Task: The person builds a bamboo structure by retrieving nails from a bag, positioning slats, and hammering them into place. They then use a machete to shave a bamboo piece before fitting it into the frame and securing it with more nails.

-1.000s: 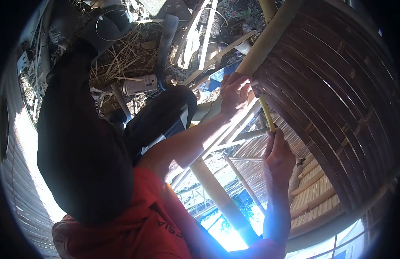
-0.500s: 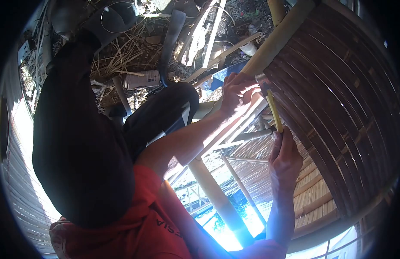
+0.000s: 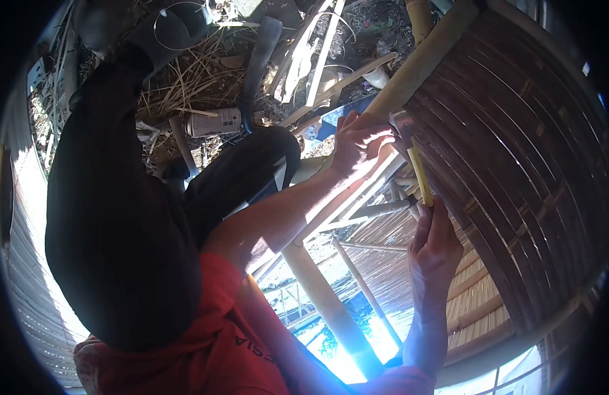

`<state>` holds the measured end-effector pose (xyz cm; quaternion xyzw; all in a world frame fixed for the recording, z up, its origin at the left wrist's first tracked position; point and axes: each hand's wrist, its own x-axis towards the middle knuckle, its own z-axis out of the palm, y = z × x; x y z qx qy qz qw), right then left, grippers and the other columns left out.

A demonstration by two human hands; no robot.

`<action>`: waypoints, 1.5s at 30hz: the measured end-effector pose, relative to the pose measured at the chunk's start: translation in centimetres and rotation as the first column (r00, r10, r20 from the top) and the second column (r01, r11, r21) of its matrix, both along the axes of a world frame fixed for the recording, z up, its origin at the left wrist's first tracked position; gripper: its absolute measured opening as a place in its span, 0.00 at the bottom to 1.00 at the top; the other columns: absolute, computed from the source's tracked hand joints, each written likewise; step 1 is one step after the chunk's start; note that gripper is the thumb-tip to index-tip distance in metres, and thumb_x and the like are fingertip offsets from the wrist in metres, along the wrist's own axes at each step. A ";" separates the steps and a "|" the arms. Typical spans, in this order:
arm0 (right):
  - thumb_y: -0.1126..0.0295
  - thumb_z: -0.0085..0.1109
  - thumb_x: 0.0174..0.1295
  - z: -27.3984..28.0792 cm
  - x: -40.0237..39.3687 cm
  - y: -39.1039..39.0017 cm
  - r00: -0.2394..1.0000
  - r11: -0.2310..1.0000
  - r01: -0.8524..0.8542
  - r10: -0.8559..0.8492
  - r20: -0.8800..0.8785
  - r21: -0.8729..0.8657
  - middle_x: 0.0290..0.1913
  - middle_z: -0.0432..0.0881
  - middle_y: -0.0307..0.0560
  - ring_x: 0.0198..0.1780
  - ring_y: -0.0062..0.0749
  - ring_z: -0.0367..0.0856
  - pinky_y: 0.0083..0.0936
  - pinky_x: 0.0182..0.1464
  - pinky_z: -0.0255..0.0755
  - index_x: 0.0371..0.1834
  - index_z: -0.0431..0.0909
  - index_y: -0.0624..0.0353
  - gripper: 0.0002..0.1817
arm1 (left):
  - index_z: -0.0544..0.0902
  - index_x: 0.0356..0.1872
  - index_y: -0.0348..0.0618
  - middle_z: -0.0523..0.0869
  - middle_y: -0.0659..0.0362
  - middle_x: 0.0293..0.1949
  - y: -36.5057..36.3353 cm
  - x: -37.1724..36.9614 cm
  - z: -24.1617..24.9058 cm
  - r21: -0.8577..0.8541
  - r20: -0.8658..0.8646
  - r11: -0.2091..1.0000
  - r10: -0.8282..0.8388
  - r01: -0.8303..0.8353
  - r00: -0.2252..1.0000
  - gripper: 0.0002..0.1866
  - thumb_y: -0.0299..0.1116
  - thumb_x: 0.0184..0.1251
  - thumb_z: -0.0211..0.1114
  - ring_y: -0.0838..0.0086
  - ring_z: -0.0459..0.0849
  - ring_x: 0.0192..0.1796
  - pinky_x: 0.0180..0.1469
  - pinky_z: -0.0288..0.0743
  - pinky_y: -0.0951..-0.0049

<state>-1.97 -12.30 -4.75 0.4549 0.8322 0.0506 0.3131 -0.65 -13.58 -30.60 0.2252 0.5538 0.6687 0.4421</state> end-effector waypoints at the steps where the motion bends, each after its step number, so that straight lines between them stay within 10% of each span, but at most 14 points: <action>1: 0.68 0.56 0.79 0.2 0.3 -0.5 0.995 0.997 0.050 -0.045 -0.091 0.055 0.31 0.87 0.55 0.29 0.49 0.90 0.39 0.23 0.79 0.59 0.77 0.66 0.14 | 0.93 0.40 0.58 0.90 0.68 0.39 -0.2 0.1 0.1 -0.027 0.004 0.999 -0.022 0.022 1.000 0.12 0.28 0.54 0.79 0.68 0.82 0.41 0.50 0.71 0.66; 7: 0.68 0.51 0.81 2.5 2.2 -4.3 0.893 0.875 0.448 -0.432 -0.122 0.183 0.38 0.88 0.60 0.32 0.52 0.90 0.38 0.27 0.77 0.58 0.79 0.70 0.15 | 0.89 0.52 0.50 0.83 0.57 0.51 -0.9 -1.3 -0.5 -0.090 0.066 0.996 0.002 0.004 0.998 0.22 0.30 0.54 0.82 0.61 0.83 0.53 0.55 0.77 0.60; 9: 0.65 0.48 0.84 2.8 3.8 -5.9 0.916 0.899 0.390 -0.358 -0.180 0.199 0.22 0.76 0.40 0.19 0.18 0.69 0.26 0.20 0.57 0.62 0.77 0.72 0.19 | 0.89 0.53 0.49 0.78 0.53 0.58 -1.4 -1.6 -0.7 -0.150 0.180 0.987 -0.025 0.053 0.983 0.25 0.34 0.52 0.85 0.59 0.82 0.58 0.56 0.81 0.61; 12: 0.66 0.50 0.81 3.5 3.4 -7.4 0.852 0.827 0.523 -0.506 -0.135 0.206 0.36 0.87 0.58 0.32 0.52 0.88 0.43 0.30 0.74 0.58 0.79 0.69 0.16 | 0.90 0.50 0.50 0.78 0.52 0.57 -1.5 -0.7 -1.0 -0.076 0.143 0.990 -0.104 0.116 0.984 0.22 0.35 0.52 0.85 0.58 0.82 0.60 0.57 0.83 0.59; 18: 0.66 0.50 0.81 3.3 1.6 -8.5 0.796 0.778 0.606 -0.593 -0.123 0.165 0.34 0.87 0.57 0.31 0.50 0.88 0.42 0.29 0.73 0.58 0.79 0.67 0.15 | 0.91 0.45 0.50 0.79 0.53 0.60 -1.2 2.4 -2.0 0.046 0.250 0.999 -0.009 -0.002 0.968 0.16 0.20 0.56 0.79 0.55 0.81 0.62 0.54 0.87 0.62; 23: 0.67 0.51 0.81 2.6 1.4 -9.1 0.775 0.761 0.632 -0.619 -0.129 0.143 0.34 0.87 0.57 0.31 0.49 0.89 0.41 0.28 0.75 0.57 0.79 0.66 0.14 | 0.90 0.51 0.62 0.72 0.50 0.71 -3.4 2.9 -2.7 0.067 -0.077 0.990 -0.115 0.121 0.990 0.23 0.20 0.56 0.78 0.54 0.80 0.62 0.58 0.85 0.60; 29: 0.67 0.61 0.76 2.6 2.8 -7.5 0.953 0.947 0.255 -0.280 0.115 0.194 0.32 0.87 0.51 0.31 0.43 0.89 0.37 0.29 0.81 0.57 0.83 0.63 0.13 | 0.83 0.65 0.72 0.62 0.48 0.80 -4.9 0.8 -1.1 -0.073 -0.268 0.928 -0.370 0.364 0.889 0.38 0.22 0.51 0.71 0.47 0.75 0.66 0.65 0.80 0.54; 32: 0.66 0.61 0.76 2.5 1.1 -6.3 0.934 0.947 0.254 -0.293 0.206 0.197 0.28 0.85 0.48 0.28 0.40 0.87 0.35 0.27 0.79 0.59 0.83 0.61 0.15 | 0.82 0.64 0.82 0.55 0.51 0.82 -4.0 -0.3 -0.7 -0.100 -0.273 0.889 -0.457 0.447 0.846 0.25 0.35 0.71 0.67 0.49 0.69 0.70 0.70 0.78 0.58; 36: 0.64 0.60 0.77 1.9 2.1 -7.9 0.904 0.908 0.386 -0.407 0.127 0.166 0.25 0.82 0.48 0.25 0.39 0.85 0.36 0.25 0.77 0.65 0.82 0.58 0.18 | 0.79 0.67 0.82 0.53 0.56 0.83 -3.1 -1.9 -0.6 -0.069 -0.152 0.825 -0.564 0.561 0.811 0.19 0.40 0.82 0.58 0.49 0.68 0.70 0.74 0.74 0.67; 38: 0.64 0.60 0.77 1.4 2.5 -8.1 0.900 0.909 0.379 -0.406 0.161 0.176 0.24 0.82 0.48 0.24 0.40 0.85 0.38 0.26 0.77 0.66 0.81 0.58 0.19 | 0.80 0.67 0.81 0.51 0.58 0.84 -2.2 -3.2 0.6 -0.105 0.722 0.732 -0.409 0.673 0.558 0.22 0.35 0.79 0.61 0.49 0.68 0.68 0.74 0.73 0.68; 39: 0.64 0.60 0.77 1.0 2.7 -8.2 0.912 0.910 0.358 -0.389 0.129 0.209 0.26 0.83 0.49 0.25 0.41 0.86 0.38 0.26 0.78 0.66 0.81 0.59 0.19 | 0.80 0.66 0.80 0.50 0.57 0.85 -3.8 -0.6 -1.6 -0.016 -0.110 0.816 -0.575 0.577 0.811 0.27 0.30 0.73 0.65 0.48 0.68 0.67 0.72 0.75 0.66; 40: 0.64 0.60 0.77 0.8 2.8 -8.4 0.924 0.909 0.338 -0.369 0.096 0.243 0.27 0.84 0.50 0.25 0.42 0.87 0.38 0.27 0.79 0.65 0.82 0.59 0.18 | 0.81 0.65 0.80 0.49 0.57 0.85 -2.6 -3.1 0.0 0.004 0.522 0.725 -0.589 0.689 0.616 0.31 0.26 0.67 0.67 0.48 0.68 0.67 0.70 0.76 0.64; 42: 0.66 0.58 0.78 1.0 3.0 -7.8 0.925 0.917 0.376 -0.379 0.001 0.131 0.32 0.87 0.54 0.32 0.46 0.91 0.39 0.28 0.82 0.70 0.77 0.59 0.21 | 0.80 0.66 0.82 0.49 0.57 0.85 -3.7 -0.2 -2.3 -0.015 -0.118 0.804 -0.592 0.595 0.797 0.32 0.27 0.67 0.68 0.47 0.69 0.66 0.70 0.77 0.64; 45: 0.71 0.52 0.79 1.5 0.1 -7.0 0.865 0.866 0.499 -0.499 -0.052 -0.019 0.39 0.89 0.58 0.41 0.51 0.92 0.43 0.30 0.87 0.79 0.63 0.54 0.27 | 0.80 0.65 0.82 0.48 0.58 0.86 -3.3 -1.4 -1.9 0.021 0.079 0.772 -0.634 0.635 0.769 0.32 0.25 0.67 0.67 0.47 0.68 0.68 0.70 0.77 0.64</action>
